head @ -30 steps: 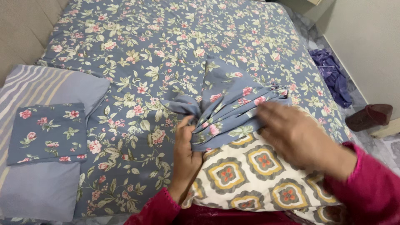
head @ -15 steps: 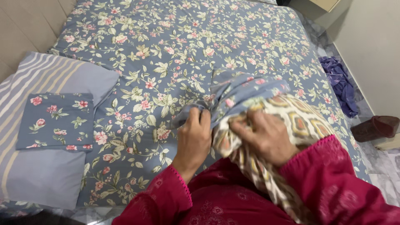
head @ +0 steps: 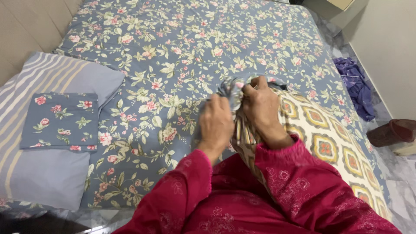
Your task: The person puts a patterned pillow into a blue floral pillowcase, adjusting the fabric to fit the corners. They then place the finished pillow on the bed and proceed to put a second pillow into a purple patterned pillowcase, followed by a third pillow into a blue floral pillowcase.
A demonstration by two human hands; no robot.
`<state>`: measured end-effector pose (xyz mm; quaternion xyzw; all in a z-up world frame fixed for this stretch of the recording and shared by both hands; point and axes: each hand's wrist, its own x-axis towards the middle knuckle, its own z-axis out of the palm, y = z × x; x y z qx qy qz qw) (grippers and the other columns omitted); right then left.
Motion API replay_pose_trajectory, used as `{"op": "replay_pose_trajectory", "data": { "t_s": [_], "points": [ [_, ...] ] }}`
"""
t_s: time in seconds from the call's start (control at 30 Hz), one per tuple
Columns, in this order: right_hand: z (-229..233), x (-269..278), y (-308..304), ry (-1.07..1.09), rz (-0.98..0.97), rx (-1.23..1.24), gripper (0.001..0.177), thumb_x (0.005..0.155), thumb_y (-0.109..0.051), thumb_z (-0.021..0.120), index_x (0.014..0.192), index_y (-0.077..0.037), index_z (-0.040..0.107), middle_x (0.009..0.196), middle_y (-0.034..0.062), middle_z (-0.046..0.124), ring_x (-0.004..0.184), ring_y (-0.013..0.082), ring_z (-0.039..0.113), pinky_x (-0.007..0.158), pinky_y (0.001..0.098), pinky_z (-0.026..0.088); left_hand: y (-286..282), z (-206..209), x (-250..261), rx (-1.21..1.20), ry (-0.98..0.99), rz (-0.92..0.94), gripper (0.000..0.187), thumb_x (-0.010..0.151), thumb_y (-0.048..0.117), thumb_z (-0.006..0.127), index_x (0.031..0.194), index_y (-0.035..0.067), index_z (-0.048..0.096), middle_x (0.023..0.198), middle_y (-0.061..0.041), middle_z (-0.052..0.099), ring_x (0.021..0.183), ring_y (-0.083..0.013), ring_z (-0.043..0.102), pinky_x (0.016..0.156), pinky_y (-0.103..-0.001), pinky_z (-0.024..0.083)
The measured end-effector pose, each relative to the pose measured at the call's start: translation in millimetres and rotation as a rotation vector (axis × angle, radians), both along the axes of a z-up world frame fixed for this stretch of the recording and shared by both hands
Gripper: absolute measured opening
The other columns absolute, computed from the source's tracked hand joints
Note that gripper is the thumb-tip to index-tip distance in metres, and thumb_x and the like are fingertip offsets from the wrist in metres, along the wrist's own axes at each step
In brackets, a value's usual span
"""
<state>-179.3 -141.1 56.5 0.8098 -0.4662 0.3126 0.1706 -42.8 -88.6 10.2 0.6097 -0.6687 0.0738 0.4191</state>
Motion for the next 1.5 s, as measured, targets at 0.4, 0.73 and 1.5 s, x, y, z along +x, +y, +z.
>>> {"op": "replay_pose_trajectory", "data": {
  "t_s": [0.4,0.73,1.5],
  "points": [
    [-5,0,-1,-0.173,0.029,-0.011,0.023,0.082,0.001,0.070,0.103,-0.007,0.071,0.098,0.0124,0.069,0.079,0.0371,0.068,0.067,0.0476,0.054,17,-38,1,0.228,0.298,-0.094,0.037,0.079,-0.010,0.069,0.112,-0.006,0.052,0.114,-0.015,0.052,0.087,-0.0233,0.065,0.070,-0.036,0.061],
    [11,11,83,0.209,0.518,0.194,0.051,0.084,-0.020,0.071,0.125,0.008,0.060,0.128,0.0282,0.058,0.113,0.0448,0.057,0.094,0.0548,0.045,35,-10,27,0.104,0.633,-0.004,0.029,0.077,-0.004,0.065,0.104,-0.006,0.053,0.105,-0.022,0.055,0.094,-0.0432,0.063,0.083,-0.051,0.050],
    [-116,-7,65,0.350,0.473,0.655,0.021,0.077,-0.025,0.074,0.091,-0.010,0.075,0.095,0.0105,0.074,0.094,0.0246,0.070,0.088,0.0428,0.054,45,-24,11,0.274,0.207,-0.332,0.011,0.092,0.001,0.058,0.101,0.003,0.063,0.101,-0.017,0.066,0.085,-0.0393,0.070,0.074,-0.051,0.056]
  ]
}}
